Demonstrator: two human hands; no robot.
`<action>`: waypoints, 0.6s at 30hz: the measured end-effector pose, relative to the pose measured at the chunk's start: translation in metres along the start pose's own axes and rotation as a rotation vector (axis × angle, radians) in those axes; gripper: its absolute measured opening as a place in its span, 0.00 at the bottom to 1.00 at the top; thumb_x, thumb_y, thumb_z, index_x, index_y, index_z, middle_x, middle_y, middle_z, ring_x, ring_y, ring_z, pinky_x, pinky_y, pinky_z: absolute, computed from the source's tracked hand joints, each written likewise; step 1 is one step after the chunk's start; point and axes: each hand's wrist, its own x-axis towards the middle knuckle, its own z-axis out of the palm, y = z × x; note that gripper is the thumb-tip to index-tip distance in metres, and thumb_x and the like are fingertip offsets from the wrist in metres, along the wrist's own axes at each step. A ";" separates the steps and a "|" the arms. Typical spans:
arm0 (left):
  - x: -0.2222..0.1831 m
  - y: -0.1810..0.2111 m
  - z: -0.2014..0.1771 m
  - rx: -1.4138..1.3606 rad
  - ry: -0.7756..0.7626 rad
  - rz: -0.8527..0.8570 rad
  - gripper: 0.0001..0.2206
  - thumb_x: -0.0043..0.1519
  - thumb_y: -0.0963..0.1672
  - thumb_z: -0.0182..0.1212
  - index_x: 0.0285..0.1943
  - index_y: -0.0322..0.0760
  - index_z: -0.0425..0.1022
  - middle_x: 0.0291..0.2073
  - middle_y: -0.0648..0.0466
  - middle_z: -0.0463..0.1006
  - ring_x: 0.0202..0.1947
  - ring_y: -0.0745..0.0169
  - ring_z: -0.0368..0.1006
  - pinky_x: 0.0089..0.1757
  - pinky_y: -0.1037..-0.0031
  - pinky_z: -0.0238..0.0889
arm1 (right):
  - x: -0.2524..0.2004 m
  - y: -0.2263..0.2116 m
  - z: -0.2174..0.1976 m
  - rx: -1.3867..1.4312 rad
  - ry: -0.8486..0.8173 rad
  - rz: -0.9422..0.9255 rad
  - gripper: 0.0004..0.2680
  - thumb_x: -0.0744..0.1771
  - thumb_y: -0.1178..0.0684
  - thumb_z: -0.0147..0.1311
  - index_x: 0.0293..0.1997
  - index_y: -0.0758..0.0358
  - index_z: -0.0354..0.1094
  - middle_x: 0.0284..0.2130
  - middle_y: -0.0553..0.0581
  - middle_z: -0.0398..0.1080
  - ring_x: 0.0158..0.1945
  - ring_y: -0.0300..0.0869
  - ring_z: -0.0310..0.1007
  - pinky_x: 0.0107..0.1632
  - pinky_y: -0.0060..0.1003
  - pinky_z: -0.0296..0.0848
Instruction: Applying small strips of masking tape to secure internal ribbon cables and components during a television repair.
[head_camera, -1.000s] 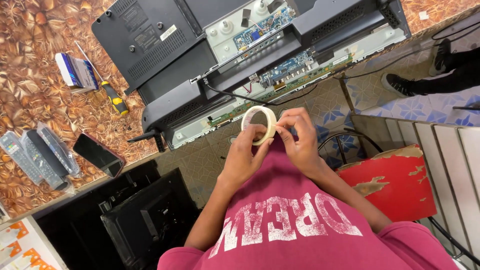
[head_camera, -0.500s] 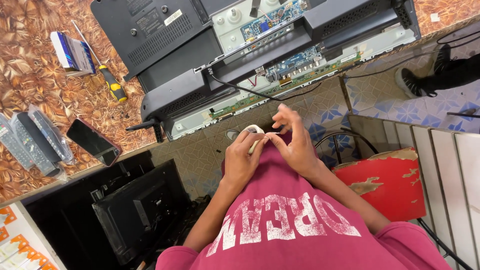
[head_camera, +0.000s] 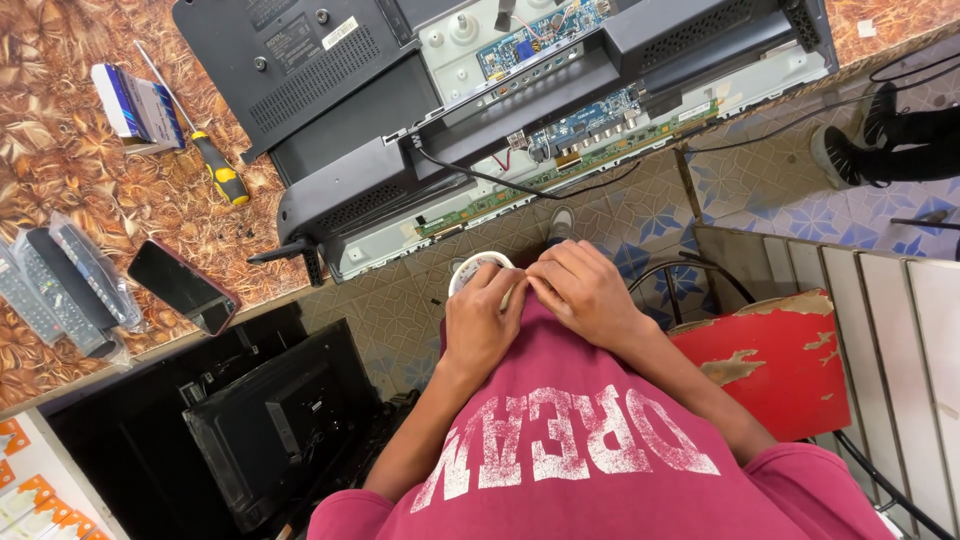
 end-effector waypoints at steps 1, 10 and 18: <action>-0.002 -0.003 0.004 -0.001 -0.002 0.000 0.03 0.63 0.45 0.62 0.43 0.51 0.80 0.25 0.57 0.72 0.27 0.46 0.77 0.28 0.62 0.71 | -0.001 0.000 0.003 0.000 0.000 0.002 0.02 0.68 0.59 0.57 0.38 0.64 0.72 0.30 0.56 0.68 0.34 0.50 0.71 0.38 0.40 0.70; 0.000 -0.008 0.012 0.123 0.176 0.241 0.03 0.64 0.43 0.60 0.41 0.45 0.79 0.23 0.57 0.64 0.23 0.56 0.71 0.27 0.74 0.67 | -0.002 -0.005 0.006 0.197 0.037 0.239 0.02 0.67 0.59 0.58 0.34 0.59 0.71 0.25 0.51 0.65 0.28 0.47 0.69 0.33 0.40 0.71; -0.003 0.000 0.005 0.119 0.235 0.307 0.03 0.63 0.42 0.61 0.39 0.41 0.79 0.22 0.57 0.64 0.21 0.58 0.68 0.26 0.73 0.64 | -0.005 -0.007 0.011 0.446 0.038 0.422 0.02 0.66 0.60 0.56 0.34 0.62 0.71 0.24 0.56 0.68 0.28 0.47 0.69 0.34 0.42 0.71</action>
